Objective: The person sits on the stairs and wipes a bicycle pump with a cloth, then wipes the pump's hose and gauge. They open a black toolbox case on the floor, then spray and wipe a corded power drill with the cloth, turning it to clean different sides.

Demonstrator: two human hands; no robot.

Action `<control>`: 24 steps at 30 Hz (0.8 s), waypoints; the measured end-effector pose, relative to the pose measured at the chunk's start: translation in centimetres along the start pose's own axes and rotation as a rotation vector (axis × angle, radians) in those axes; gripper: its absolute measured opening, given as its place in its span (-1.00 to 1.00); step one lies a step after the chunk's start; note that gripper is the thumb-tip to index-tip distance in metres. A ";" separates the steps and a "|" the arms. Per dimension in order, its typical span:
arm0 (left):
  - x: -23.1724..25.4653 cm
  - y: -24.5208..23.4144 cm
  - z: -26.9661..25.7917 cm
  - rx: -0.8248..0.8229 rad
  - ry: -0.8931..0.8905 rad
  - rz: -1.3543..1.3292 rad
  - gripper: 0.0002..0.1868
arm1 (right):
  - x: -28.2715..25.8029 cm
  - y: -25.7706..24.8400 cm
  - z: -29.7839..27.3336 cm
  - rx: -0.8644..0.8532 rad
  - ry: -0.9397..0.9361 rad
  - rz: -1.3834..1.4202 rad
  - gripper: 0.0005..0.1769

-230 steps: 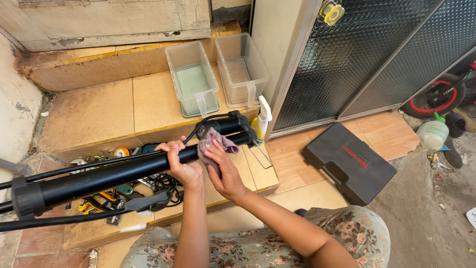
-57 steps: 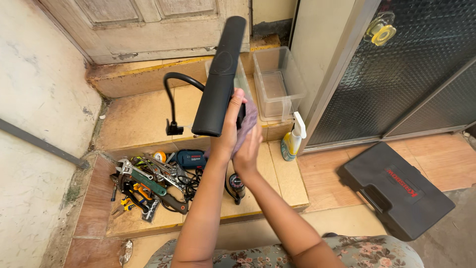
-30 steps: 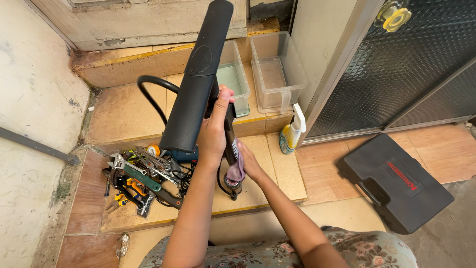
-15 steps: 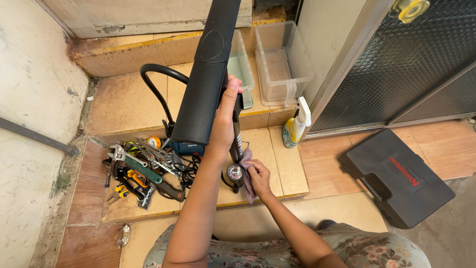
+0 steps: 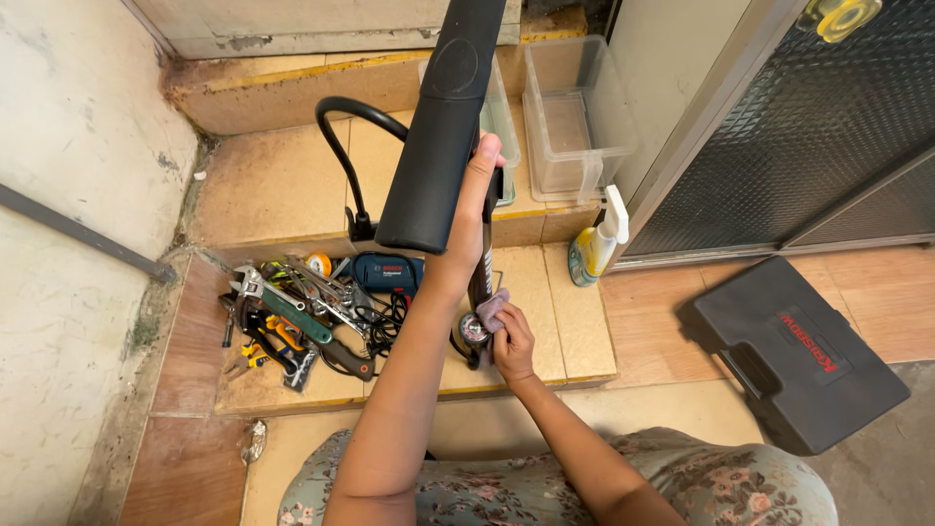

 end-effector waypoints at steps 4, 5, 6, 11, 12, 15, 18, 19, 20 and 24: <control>-0.7 -0.6 -0.6 0.022 -0.014 0.050 -0.78 | 5.7 -0.3 -3.9 -0.123 0.283 -0.046 -0.73; -1.1 -1.1 -1.3 0.002 0.019 0.069 -0.76 | 6.9 -0.8 -5.4 -0.214 0.406 -0.070 -0.71; -1.6 -1.6 -1.7 -0.024 0.064 0.091 -0.73 | 8.1 -0.7 -6.1 -0.298 0.520 -0.086 -0.69; -8.8 -4.5 -7.7 -0.032 0.173 0.363 -0.29 | 8.4 -1.4 -4.7 -0.369 0.430 -0.152 -0.69; -11.7 -5.4 -9.1 -0.018 -0.016 0.323 -0.41 | 8.3 -1.2 -3.9 -0.352 0.529 -0.125 -0.71; -18.9 -7.5 -12.3 0.057 -0.363 0.195 -0.71 | 5.6 0.5 -1.5 -0.267 0.628 0.151 -0.74; -21.3 -9.3 -12.3 0.206 -0.253 0.005 -0.84 | 0.8 1.3 -0.3 -0.260 0.428 0.109 -0.72; -21.0 -9.9 -11.9 0.242 -0.199 -0.104 -0.85 | -0.4 1.1 0.5 -0.248 0.360 0.100 -0.70; -20.4 -10.4 -11.5 0.279 -0.149 -0.215 -0.84 | -1.6 0.5 1.3 -0.239 0.292 0.087 -0.68; -15.9 -12.1 -10.1 0.331 -0.010 -0.447 -0.90 | -3.7 -2.6 5.5 -0.178 0.143 -0.078 -0.68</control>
Point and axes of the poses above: each hand's wrist, its own z-axis towards the middle knuckle, its own y-axis out of the palm, x = y × z, the point moved 4 cm from there along z, towards the middle knuckle, and after that the axes turned 1 degree about -z, right-handed, at the moved point
